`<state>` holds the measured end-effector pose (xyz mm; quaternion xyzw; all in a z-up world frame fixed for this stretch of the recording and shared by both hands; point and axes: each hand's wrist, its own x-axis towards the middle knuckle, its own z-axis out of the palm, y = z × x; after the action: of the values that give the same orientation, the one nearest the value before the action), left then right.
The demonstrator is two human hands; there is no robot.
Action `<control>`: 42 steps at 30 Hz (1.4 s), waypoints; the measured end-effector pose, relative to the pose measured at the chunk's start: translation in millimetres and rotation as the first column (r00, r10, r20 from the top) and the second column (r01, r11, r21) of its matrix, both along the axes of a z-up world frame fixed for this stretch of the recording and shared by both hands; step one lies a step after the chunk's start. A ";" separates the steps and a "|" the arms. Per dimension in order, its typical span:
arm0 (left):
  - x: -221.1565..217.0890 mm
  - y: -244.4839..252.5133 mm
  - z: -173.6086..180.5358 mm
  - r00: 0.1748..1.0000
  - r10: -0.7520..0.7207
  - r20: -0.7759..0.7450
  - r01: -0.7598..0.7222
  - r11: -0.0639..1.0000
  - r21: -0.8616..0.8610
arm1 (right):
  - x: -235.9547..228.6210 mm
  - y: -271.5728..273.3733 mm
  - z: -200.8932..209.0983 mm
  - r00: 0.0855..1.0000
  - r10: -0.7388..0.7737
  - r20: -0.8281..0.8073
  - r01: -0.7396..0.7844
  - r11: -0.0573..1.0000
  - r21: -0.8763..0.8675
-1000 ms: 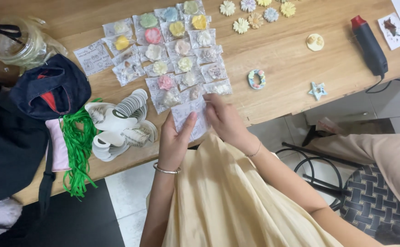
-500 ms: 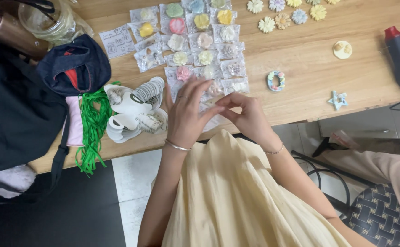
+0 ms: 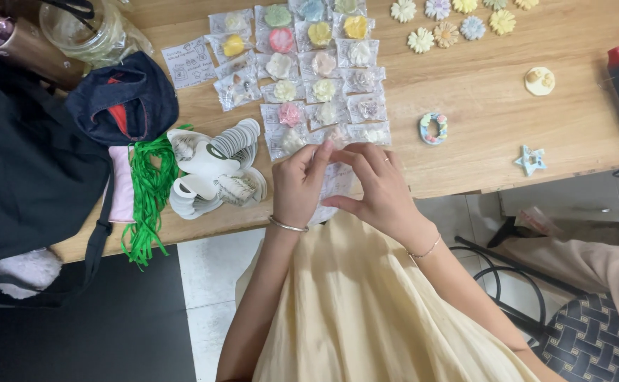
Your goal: The person picks up decorative flower-shaped candles and places them into small clear plastic bags, sometimes referencing a piece of paper.
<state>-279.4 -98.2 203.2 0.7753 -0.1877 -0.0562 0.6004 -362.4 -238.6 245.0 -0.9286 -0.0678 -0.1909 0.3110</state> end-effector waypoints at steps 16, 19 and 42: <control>-14.4 -5.6 -6.5 0.924 -0.042 0.380 0.047 0.999 -0.002 | 0.3 -2.9 -29.3 0.972 0.021 -0.233 -0.006 0.998 0.065; -18.4 -5.2 -5.0 0.900 -0.107 0.422 0.113 0.994 0.011 | -3.7 -10.2 -51.7 0.971 0.099 -0.217 -0.093 0.995 0.039; 20.1 -8.5 45.7 0.447 -0.878 -0.169 0.894 0.430 0.127 | -33.1 -64.9 24.3 0.805 0.507 -0.309 -0.471 0.862 0.189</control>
<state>-259.3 -106.8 248.9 0.6141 -0.5364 -0.4108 0.4080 -395.5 -303.5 269.2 -0.8810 -0.2389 0.0597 0.4039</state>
